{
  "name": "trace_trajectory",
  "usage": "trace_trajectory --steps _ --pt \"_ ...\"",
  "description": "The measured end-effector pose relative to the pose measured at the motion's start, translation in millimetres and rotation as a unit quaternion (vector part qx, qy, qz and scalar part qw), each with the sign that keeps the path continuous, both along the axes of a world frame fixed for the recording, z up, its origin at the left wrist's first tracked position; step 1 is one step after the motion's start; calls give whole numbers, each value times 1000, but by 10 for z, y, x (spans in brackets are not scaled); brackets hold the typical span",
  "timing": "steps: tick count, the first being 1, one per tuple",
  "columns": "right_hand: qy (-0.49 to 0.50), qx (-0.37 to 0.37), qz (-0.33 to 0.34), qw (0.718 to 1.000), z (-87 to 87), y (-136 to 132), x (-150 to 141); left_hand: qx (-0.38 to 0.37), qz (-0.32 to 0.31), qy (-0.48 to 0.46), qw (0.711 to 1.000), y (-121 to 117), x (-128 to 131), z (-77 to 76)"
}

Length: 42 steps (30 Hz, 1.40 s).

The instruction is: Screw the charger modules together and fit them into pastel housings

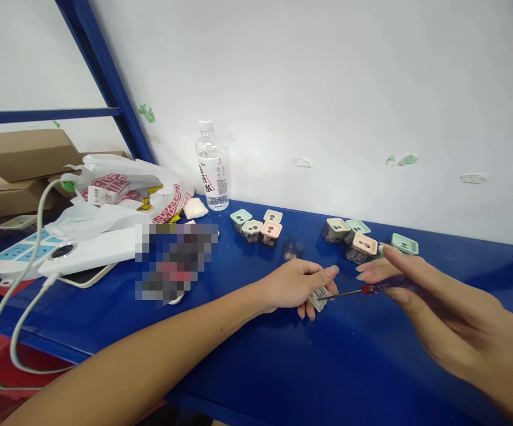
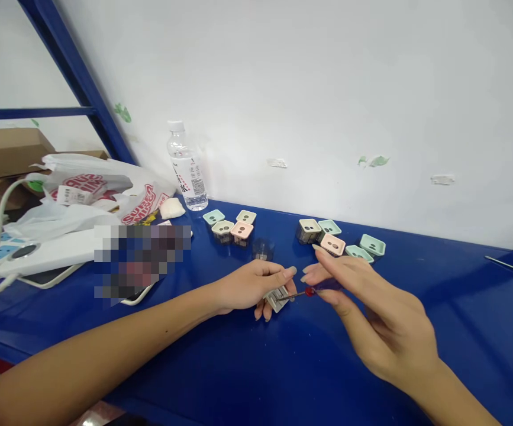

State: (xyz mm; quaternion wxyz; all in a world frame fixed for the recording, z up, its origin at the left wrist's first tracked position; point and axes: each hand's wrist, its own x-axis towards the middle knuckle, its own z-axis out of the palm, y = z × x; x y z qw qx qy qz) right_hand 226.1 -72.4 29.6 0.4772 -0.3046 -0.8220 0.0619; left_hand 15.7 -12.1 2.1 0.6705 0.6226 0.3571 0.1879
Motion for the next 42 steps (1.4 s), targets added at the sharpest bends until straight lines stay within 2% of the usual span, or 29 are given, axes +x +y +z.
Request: trace_trajectory --steps 6,11,14,16,19,21,23,25,27,29,31,34,42 --pt "14 17 5 1000 83 -4 -66 0 1 -7 1000 20 9 -52" --pt "20 18 -24 999 65 -38 -68 -5 0 -3 1000 12 5 -28" --pt "37 18 -30 999 38 -32 -47 6 -1 -4 1000 -4 -16 68" --pt "88 29 -71 993 46 -21 -40 21 7 -5 1000 -9 -45 171" --pt "212 34 -170 962 95 6 -32 55 35 -22 998 14 -118 335" --pt "256 27 -205 944 118 41 -16 121 53 -13 991 60 -187 411" --pt "254 22 -203 945 107 87 8 265 89 36 959 124 -265 445" --pt "230 15 -187 955 67 132 29 404 106 114 901 196 -336 439" --pt "202 15 -166 965 20 160 35 500 76 164 847 260 -387 401" --pt "177 24 -146 973 -8 167 28 555 38 198 807 311 -409 344" --pt "158 31 -134 978 -10 158 16 585 11 227 779 346 -407 283" --pt "138 32 -135 981 17 142 9 604 -17 259 754 370 -384 217" --pt "108 50 -136 984 30 127 3 597 -21 304 742 335 -347 235"
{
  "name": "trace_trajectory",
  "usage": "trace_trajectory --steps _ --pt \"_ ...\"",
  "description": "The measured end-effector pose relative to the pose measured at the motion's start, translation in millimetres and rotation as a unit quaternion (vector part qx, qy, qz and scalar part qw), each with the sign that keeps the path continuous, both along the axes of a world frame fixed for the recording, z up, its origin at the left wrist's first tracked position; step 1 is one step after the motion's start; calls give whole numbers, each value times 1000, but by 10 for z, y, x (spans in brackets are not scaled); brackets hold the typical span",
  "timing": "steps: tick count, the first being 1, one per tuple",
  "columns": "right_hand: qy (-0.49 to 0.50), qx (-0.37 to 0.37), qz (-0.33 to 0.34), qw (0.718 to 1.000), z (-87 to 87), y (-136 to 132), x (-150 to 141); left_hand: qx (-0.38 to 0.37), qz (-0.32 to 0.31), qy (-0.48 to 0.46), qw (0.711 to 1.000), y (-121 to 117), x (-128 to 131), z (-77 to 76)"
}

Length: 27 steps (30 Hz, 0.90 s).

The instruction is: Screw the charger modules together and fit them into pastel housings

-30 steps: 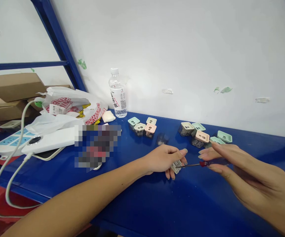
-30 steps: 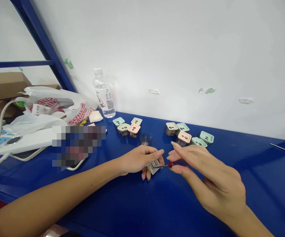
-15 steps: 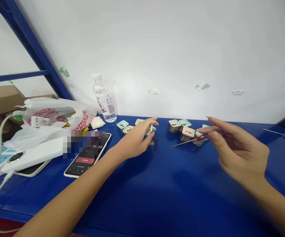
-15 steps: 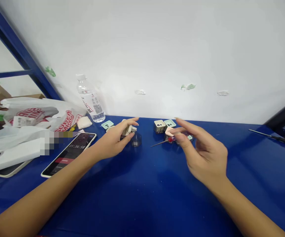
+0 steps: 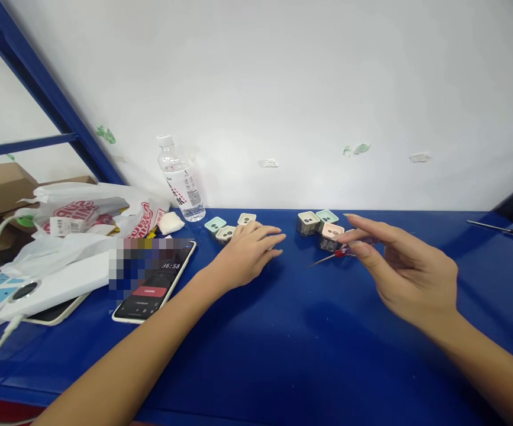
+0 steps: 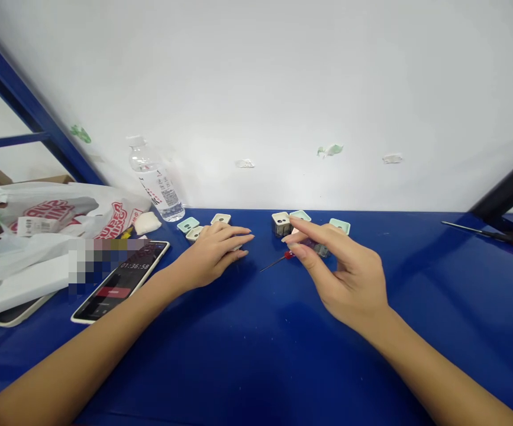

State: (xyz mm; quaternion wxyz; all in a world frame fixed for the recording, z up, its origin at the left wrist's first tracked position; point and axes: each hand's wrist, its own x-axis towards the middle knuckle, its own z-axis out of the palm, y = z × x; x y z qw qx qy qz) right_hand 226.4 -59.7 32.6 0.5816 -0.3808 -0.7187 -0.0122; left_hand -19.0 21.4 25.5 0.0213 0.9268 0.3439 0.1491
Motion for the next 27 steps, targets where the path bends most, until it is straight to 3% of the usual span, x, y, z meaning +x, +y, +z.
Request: trace_trajectory --steps 12,27 --pt "-30 -14 36 999 22 -31 -9 14 -24 -10 1000 34 -10 -121" --pt "-77 5 46 996 24 -47 -28 9 -2 15 1000 -32 34 -32"
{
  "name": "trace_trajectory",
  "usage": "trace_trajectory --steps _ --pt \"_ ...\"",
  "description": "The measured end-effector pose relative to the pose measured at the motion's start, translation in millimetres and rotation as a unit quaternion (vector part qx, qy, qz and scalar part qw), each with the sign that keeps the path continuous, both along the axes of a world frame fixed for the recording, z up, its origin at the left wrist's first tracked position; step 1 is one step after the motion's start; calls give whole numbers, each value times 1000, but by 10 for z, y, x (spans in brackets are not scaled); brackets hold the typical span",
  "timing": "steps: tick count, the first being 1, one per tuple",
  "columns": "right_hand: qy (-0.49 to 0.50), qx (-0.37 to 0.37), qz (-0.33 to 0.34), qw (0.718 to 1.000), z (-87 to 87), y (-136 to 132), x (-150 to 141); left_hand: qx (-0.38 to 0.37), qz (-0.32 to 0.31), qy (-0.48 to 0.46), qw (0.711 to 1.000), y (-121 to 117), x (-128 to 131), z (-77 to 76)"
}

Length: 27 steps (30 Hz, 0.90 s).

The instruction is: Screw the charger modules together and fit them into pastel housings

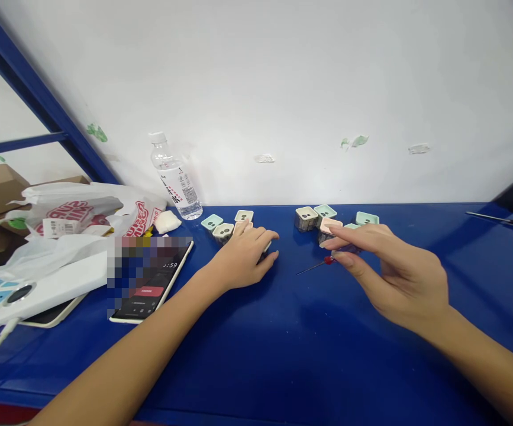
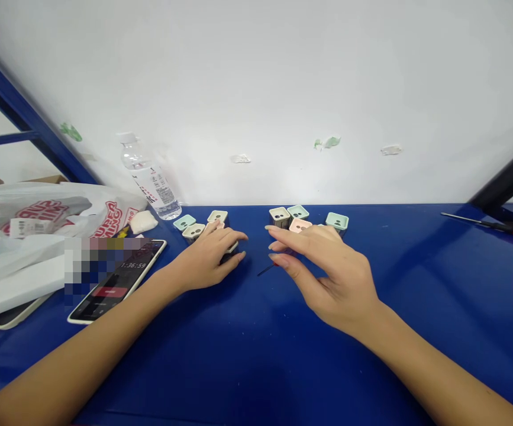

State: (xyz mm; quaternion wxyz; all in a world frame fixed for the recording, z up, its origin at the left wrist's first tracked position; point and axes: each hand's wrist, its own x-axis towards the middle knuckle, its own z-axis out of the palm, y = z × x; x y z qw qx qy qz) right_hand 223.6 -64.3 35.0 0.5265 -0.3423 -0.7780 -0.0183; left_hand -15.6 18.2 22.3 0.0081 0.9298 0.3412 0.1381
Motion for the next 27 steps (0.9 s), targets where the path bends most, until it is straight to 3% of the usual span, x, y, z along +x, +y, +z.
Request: trace_trajectory --steps 10,17,27 --pt "-9 12 -2 1000 18 -7 0 -7 16 22 1000 -14 -69 135" --pt "-35 26 -4 999 23 -7 18 -24 -15 4 1000 43 -120 146" --pt "-54 53 -3 997 66 -8 -6 -4 29 -14 999 88 -142 132"
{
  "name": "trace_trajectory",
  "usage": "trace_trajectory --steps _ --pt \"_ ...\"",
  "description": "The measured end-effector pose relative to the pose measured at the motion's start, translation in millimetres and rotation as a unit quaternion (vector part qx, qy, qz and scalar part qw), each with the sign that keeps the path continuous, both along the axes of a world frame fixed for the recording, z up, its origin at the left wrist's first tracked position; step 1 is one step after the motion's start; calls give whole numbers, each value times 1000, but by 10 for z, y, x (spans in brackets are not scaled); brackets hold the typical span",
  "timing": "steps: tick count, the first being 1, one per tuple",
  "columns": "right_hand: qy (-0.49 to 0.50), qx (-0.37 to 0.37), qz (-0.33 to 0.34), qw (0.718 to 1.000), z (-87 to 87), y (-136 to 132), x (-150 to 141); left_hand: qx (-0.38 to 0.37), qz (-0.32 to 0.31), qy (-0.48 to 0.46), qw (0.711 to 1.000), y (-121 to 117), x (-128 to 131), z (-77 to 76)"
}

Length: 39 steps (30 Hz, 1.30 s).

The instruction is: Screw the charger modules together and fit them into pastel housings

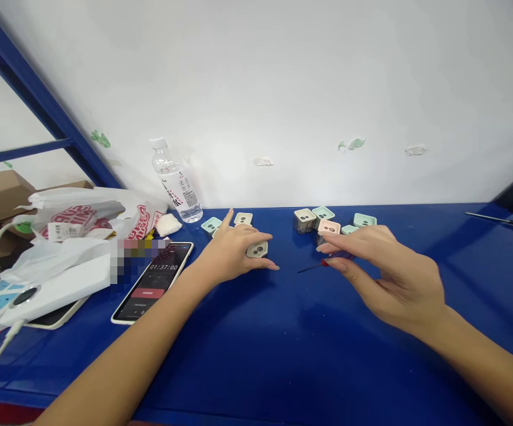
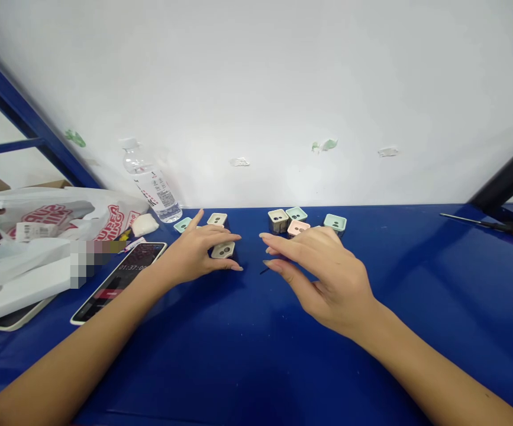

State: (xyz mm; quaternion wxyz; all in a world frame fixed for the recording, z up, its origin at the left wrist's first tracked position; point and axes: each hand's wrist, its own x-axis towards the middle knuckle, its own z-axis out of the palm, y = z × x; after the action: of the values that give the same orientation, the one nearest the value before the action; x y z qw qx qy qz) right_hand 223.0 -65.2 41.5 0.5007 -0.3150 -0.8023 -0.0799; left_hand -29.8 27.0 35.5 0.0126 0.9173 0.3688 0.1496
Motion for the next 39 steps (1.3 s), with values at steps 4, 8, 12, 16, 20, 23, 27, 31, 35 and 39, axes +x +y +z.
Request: trace_trajectory --steps 4,8,12,16,20,23,27,31,35,39 --pt "-4 4 2 1000 0 5 1 27 -18 32 999 21 -5 -20" --pt "-13 2 0 1000 -19 10 8 50 -27 40 998 46 1 -44" --pt "-20 3 1 1000 -19 14 8 48 -18 58 997 28 22 -70" --pt "-26 7 -11 1000 -5 17 14 63 -22 84 994 -36 55 -132" --pt "1 5 -79 997 -12 39 67 73 -17 86 993 -84 104 -183" --pt "34 -30 -162 986 -24 92 155 71 -8 86 994 -89 131 -199" --pt "53 -140 -211 966 -47 228 312 95 15 88 992 -54 123 -228" --pt "-41 -199 -232 951 -140 373 403 140 60 90 984 19 79 -268" --pt "-107 -223 -249 937 -305 446 376 150 83 70 983 99 17 -264" --pt "-153 -233 -291 915 -423 458 335 159 95 29 982 136 -21 -239"
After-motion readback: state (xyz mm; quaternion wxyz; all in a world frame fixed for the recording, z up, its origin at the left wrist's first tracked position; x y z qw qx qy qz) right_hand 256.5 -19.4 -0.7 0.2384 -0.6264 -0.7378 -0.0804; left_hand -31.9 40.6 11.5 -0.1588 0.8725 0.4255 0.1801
